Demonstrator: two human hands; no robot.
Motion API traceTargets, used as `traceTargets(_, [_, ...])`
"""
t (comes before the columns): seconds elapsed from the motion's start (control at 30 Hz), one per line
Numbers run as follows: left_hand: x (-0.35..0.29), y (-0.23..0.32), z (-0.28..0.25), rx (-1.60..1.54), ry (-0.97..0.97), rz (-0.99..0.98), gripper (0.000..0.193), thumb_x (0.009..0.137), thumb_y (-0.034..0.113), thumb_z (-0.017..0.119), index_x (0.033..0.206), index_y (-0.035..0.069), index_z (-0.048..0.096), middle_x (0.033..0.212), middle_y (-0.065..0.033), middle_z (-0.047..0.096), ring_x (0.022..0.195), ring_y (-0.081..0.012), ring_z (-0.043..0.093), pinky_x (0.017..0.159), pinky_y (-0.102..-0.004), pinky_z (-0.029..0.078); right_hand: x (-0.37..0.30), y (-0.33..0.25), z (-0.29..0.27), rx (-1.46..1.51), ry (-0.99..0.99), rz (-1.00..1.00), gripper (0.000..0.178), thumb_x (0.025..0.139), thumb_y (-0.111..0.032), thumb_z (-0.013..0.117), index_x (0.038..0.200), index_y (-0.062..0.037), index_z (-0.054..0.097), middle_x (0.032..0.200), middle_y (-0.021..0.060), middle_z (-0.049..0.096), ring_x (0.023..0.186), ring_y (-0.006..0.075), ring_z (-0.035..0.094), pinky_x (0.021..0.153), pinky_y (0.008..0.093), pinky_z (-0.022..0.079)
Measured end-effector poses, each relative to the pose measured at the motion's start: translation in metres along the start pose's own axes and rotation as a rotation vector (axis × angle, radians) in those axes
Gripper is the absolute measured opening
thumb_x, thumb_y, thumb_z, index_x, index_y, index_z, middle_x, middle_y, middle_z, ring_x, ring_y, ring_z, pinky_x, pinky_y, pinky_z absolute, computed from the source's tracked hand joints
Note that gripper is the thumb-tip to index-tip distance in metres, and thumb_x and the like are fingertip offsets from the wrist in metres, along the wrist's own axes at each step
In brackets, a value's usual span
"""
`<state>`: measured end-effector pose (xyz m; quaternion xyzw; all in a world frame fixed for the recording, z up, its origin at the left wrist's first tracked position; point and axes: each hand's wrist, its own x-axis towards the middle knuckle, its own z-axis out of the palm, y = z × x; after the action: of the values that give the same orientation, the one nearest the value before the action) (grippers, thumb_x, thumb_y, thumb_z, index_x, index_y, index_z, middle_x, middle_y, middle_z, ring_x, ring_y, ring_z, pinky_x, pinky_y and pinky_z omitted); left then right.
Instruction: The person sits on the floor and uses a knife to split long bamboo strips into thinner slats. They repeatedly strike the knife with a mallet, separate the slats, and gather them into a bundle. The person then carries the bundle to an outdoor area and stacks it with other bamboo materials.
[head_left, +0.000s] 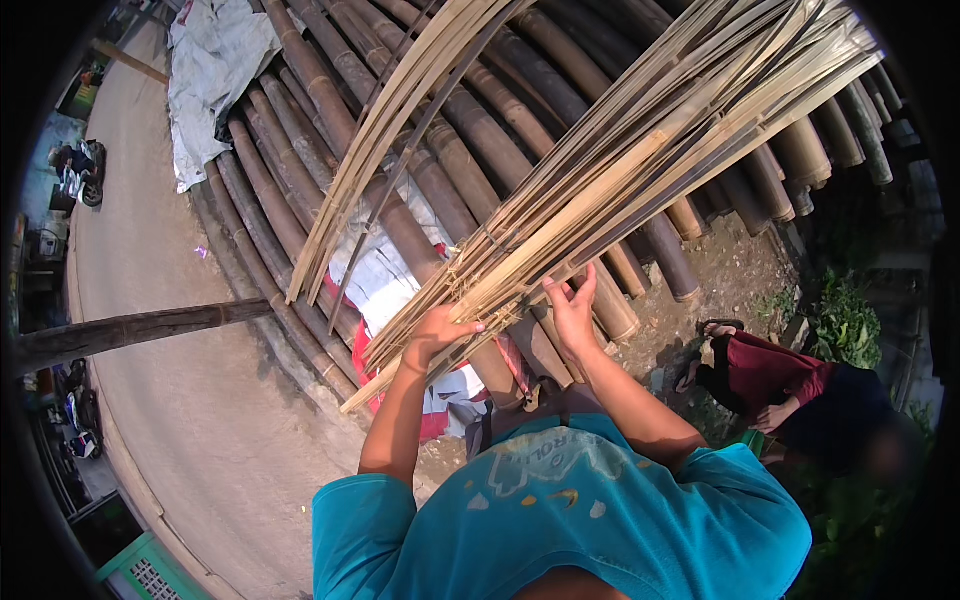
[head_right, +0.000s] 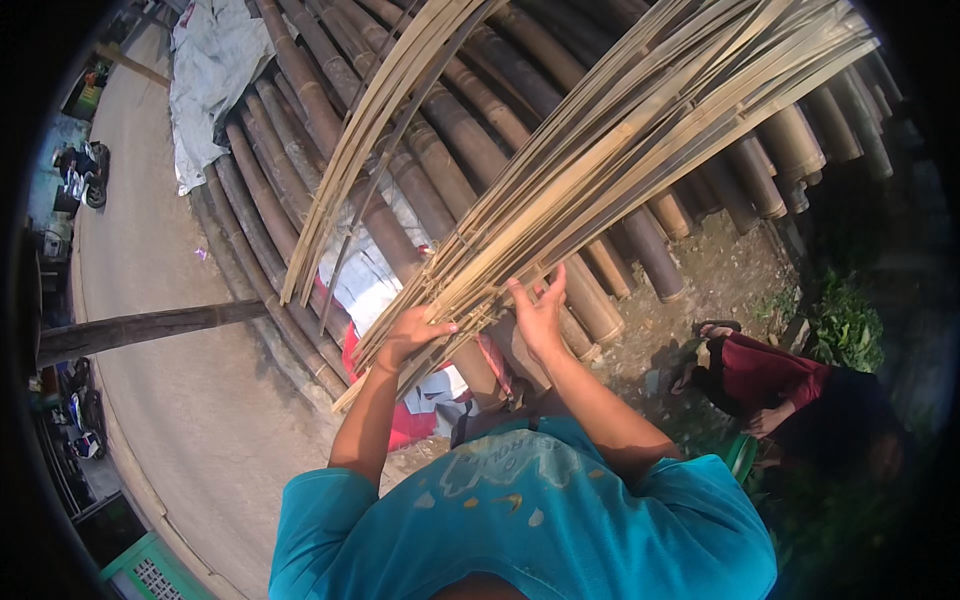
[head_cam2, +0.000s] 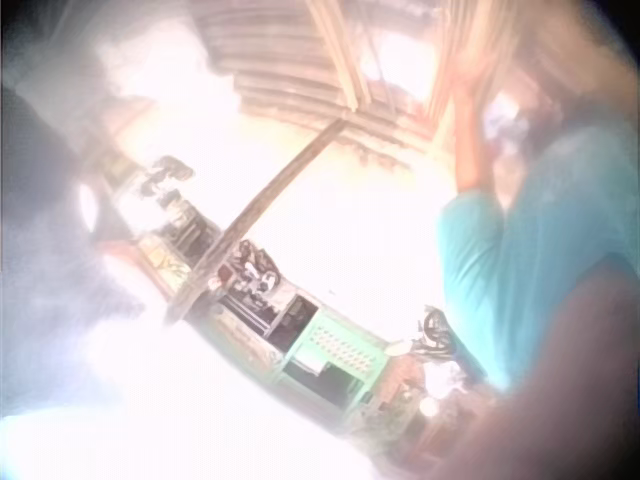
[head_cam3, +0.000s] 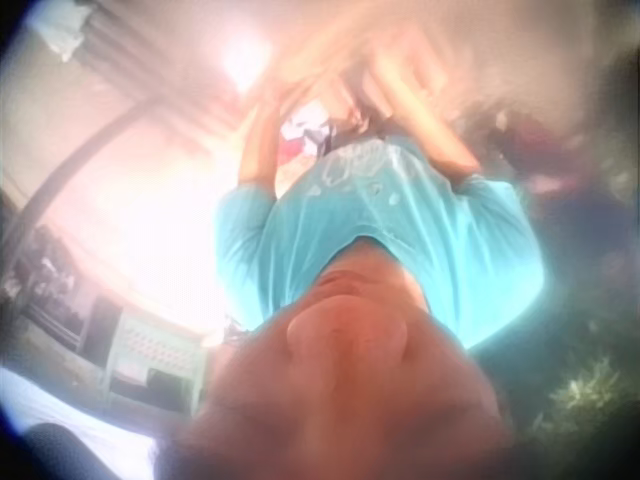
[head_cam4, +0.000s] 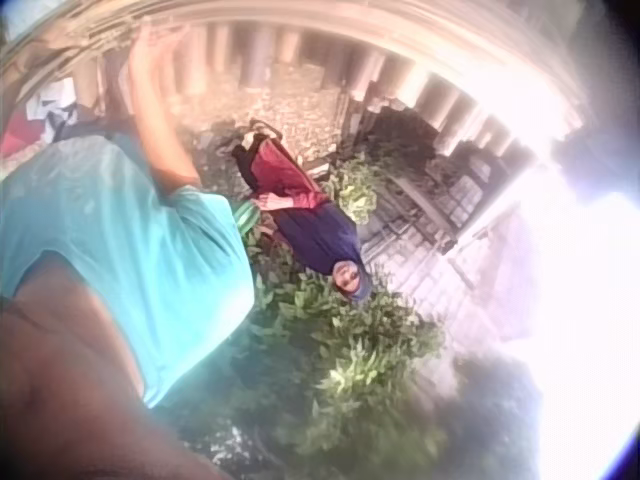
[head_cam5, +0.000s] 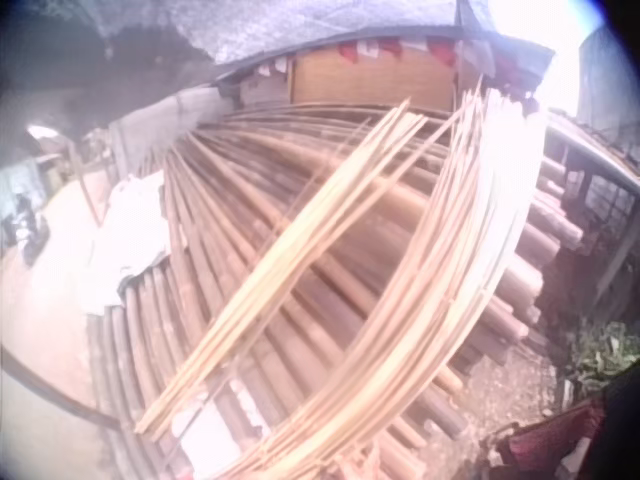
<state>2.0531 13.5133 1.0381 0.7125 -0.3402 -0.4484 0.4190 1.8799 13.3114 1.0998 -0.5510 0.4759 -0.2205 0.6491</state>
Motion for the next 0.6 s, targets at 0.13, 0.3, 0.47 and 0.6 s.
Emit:
traceTargets(0.13, [-0.007,-0.001,0.016,-0.311,-0.046,-0.14,0.055,0.079,0.037,0.085,0.118,0.003,0.068,0.103,-0.0133,0.073,0.092,-0.0225,0.067,0.086,-0.0351,0.05,-0.031,-0.007,0.029,-0.101,-0.076,0.095,0.104,0.089,-0.038,0.075,0.158,-0.0034,0.004,0.155,0.0295,0.012,0.14,0.0387,0.031,0.114,0.0415,0.034])
traceTargets(0.3, [-0.014,-0.02,0.032,-0.194,0.025,-0.123,0.06,0.075,0.038,0.087,0.12,0.003,0.067,0.104,-0.0117,0.073,0.093,-0.0225,0.067,0.086,-0.0339,0.05,-0.024,-0.013,0.049,-0.069,0.112,0.232,0.106,0.082,-0.052,0.077,0.151,0.0006,0.016,0.144,0.0317,0.023,0.135,0.0378,0.032,0.113,0.0404,0.033])
traceTargets(0.47, [-0.007,-0.015,0.039,0.18,0.058,0.003,0.067,0.07,0.04,0.088,0.12,0.003,0.065,0.101,-0.0162,0.067,0.1,-0.0328,0.061,0.091,-0.0406,0.047,-0.002,0.015,0.04,0.028,0.053,0.26,0.104,0.082,-0.052,0.077,0.15,0.0016,0.02,0.143,0.0322,0.024,0.136,0.0395,0.032,0.113,0.0429,0.033])
traceTargets(0.6, [-0.016,-0.038,0.054,0.29,0.298,0.066,0.074,0.066,0.048,0.088,0.121,0.006,0.062,0.103,-0.0207,0.061,0.11,-0.039,0.056,0.095,-0.0444,0.046,-0.01,-0.004,0.046,0.055,0.02,0.275,0.099,0.082,-0.051,0.078,0.147,0.0011,0.024,0.143,0.0312,0.028,0.136,0.0402,0.033,0.113,0.0442,0.033])
